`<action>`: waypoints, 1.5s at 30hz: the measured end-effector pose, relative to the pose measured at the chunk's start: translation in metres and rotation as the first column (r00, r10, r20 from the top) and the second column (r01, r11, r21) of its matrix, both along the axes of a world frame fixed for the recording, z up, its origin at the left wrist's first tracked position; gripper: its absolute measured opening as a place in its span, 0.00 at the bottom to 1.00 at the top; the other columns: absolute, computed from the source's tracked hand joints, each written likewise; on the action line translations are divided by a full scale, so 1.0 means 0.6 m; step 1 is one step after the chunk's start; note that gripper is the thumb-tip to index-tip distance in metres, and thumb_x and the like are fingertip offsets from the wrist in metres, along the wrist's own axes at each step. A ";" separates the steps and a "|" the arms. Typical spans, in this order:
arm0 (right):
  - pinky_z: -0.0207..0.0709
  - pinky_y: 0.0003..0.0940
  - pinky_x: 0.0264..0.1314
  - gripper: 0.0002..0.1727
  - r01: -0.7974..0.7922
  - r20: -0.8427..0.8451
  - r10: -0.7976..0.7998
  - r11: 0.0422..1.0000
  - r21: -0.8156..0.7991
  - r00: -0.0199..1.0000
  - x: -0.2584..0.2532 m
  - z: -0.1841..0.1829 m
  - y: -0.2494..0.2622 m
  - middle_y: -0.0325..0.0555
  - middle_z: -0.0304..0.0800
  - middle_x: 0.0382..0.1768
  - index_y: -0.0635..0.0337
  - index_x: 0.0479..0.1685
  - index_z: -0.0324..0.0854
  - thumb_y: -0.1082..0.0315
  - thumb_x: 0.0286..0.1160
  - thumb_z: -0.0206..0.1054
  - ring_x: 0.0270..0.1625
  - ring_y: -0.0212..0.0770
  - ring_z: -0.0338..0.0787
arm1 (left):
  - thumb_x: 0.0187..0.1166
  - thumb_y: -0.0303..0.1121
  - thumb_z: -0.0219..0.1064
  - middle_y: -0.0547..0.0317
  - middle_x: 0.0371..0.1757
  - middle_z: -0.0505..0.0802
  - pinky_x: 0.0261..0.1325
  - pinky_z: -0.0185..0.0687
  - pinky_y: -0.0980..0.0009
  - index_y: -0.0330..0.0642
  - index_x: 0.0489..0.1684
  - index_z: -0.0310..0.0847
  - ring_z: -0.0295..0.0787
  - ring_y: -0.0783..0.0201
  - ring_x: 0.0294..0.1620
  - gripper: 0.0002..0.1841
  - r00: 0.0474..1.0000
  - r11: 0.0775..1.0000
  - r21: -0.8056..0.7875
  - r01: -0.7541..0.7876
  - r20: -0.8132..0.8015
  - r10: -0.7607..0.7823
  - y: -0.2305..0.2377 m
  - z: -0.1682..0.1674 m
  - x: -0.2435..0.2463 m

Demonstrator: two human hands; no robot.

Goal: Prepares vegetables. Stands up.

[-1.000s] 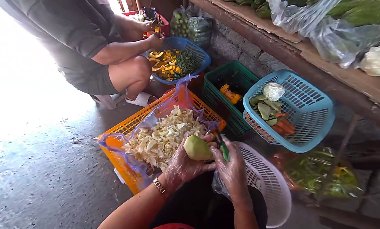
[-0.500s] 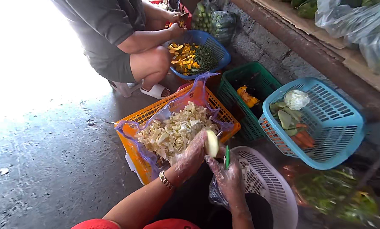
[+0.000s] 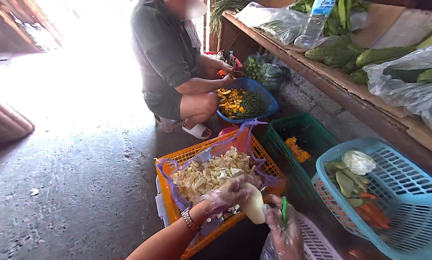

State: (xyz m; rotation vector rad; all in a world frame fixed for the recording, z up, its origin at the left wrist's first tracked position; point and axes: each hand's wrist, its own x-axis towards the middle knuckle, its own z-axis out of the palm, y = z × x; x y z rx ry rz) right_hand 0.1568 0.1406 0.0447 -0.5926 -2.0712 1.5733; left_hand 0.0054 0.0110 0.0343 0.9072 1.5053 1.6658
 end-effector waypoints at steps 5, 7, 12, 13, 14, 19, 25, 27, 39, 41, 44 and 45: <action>0.72 0.17 0.26 0.20 -0.044 0.025 0.049 0.985 -0.169 0.998 0.027 0.009 -0.023 0.33 0.82 0.33 0.73 0.64 0.74 0.66 0.83 0.51 0.25 0.19 0.75 | 0.92 0.50 0.36 0.58 0.41 0.88 0.42 0.89 0.64 0.43 0.62 0.71 0.88 0.64 0.40 0.24 0.813 0.946 0.009 -0.323 0.515 0.273 0.007 -0.023 0.000; 0.75 0.17 0.28 0.20 -0.141 -0.034 0.137 0.974 -0.175 0.990 0.037 0.003 -0.043 0.32 0.82 0.33 0.73 0.68 0.71 0.67 0.86 0.50 0.27 0.19 0.77 | 0.95 0.51 0.33 0.62 0.30 0.87 0.28 0.84 0.73 0.46 0.48 0.73 0.85 0.68 0.27 0.25 0.668 0.894 0.032 -0.447 0.676 0.310 0.018 -0.032 0.001; 0.73 0.13 0.34 0.40 -0.288 -0.122 0.274 0.949 -0.125 0.954 0.032 -0.027 -0.087 0.27 0.79 0.30 0.75 0.72 0.69 0.40 0.89 0.47 0.27 0.14 0.73 | 0.96 0.48 0.33 0.63 0.23 0.83 0.20 0.78 0.80 0.45 0.41 0.72 0.81 0.72 0.18 0.24 0.511 0.814 0.089 -0.574 0.816 0.271 0.037 -0.027 0.006; 0.71 0.13 0.32 0.44 -0.279 -0.088 0.270 0.952 -0.124 0.959 0.031 -0.029 -0.093 0.26 0.75 0.27 0.75 0.69 0.72 0.35 0.87 0.43 0.26 0.14 0.70 | 0.96 0.47 0.32 0.64 0.23 0.83 0.20 0.79 0.80 0.45 0.42 0.71 0.80 0.73 0.18 0.23 0.525 0.806 0.079 -0.587 0.795 0.304 0.041 -0.022 0.008; 0.70 0.13 0.33 0.44 -0.278 -0.059 0.272 0.952 -0.132 0.960 0.030 -0.030 -0.097 0.27 0.74 0.26 0.73 0.66 0.74 0.35 0.88 0.40 0.26 0.15 0.69 | 0.96 0.45 0.32 0.64 0.24 0.83 0.21 0.78 0.80 0.45 0.43 0.70 0.80 0.73 0.19 0.22 0.544 0.799 0.081 -0.596 0.773 0.327 0.043 -0.020 0.011; 0.65 0.12 0.29 0.31 -0.249 0.034 0.255 0.960 -0.128 0.966 0.021 -0.014 -0.109 0.28 0.71 0.24 0.68 0.55 0.83 0.53 0.94 0.36 0.23 0.15 0.65 | 0.96 0.45 0.34 0.64 0.23 0.82 0.20 0.76 0.81 0.44 0.41 0.72 0.79 0.74 0.19 0.23 0.538 0.782 0.057 -0.620 0.757 0.371 0.051 -0.013 0.015; 0.66 0.13 0.30 0.29 -0.259 0.041 0.264 0.961 -0.099 0.964 0.016 -0.019 -0.111 0.30 0.72 0.24 0.71 0.53 0.82 0.57 0.94 0.37 0.24 0.15 0.66 | 0.96 0.45 0.32 0.65 0.24 0.82 0.21 0.77 0.80 0.45 0.41 0.70 0.79 0.74 0.19 0.22 0.544 0.794 0.073 -0.604 0.765 0.344 0.045 -0.011 0.016; 0.66 0.13 0.31 0.29 -0.242 0.042 0.247 0.965 -0.105 0.968 0.020 -0.022 -0.108 0.29 0.72 0.24 0.71 0.54 0.81 0.56 0.94 0.38 0.24 0.15 0.66 | 0.96 0.44 0.31 0.65 0.25 0.83 0.22 0.79 0.80 0.45 0.43 0.70 0.81 0.73 0.20 0.22 0.555 0.802 0.079 -0.592 0.761 0.335 0.050 -0.018 0.017; 0.68 0.13 0.34 0.30 -0.200 0.064 0.205 0.977 -0.077 0.977 0.023 -0.039 -0.119 0.34 0.77 0.27 0.74 0.53 0.81 0.55 0.94 0.40 0.26 0.15 0.68 | 0.95 0.39 0.30 0.67 0.27 0.83 0.28 0.81 0.82 0.44 0.43 0.71 0.81 0.76 0.24 0.22 0.667 0.746 0.154 -0.648 0.587 0.459 0.042 -0.022 0.015; 0.68 0.13 0.34 0.31 -0.181 0.074 0.184 0.983 -0.038 0.980 0.022 -0.045 -0.121 0.35 0.76 0.26 0.74 0.52 0.81 0.55 0.94 0.40 0.25 0.16 0.68 | 0.94 0.38 0.29 0.68 0.27 0.83 0.29 0.81 0.82 0.44 0.42 0.72 0.81 0.77 0.25 0.23 0.697 0.744 0.177 -0.644 0.537 0.475 0.040 -0.025 0.015; 0.73 0.17 0.37 0.30 -0.161 0.075 0.153 0.980 0.115 0.985 0.015 -0.047 -0.119 0.41 0.78 0.25 0.75 0.50 0.82 0.54 0.92 0.43 0.26 0.22 0.74 | 0.96 0.41 0.29 0.66 0.26 0.84 0.25 0.79 0.83 0.44 0.42 0.72 0.81 0.76 0.21 0.24 0.642 0.803 0.143 -0.579 0.687 0.341 0.037 -0.010 0.033; 0.76 0.20 0.37 0.28 -0.156 0.084 0.144 0.973 0.172 0.986 0.012 -0.047 -0.119 0.44 0.79 0.25 0.76 0.49 0.82 0.56 0.91 0.44 0.27 0.25 0.77 | 0.96 0.43 0.29 0.65 0.25 0.83 0.23 0.78 0.82 0.45 0.41 0.71 0.80 0.75 0.20 0.24 0.598 0.829 0.133 -0.543 0.755 0.270 0.035 -0.008 0.040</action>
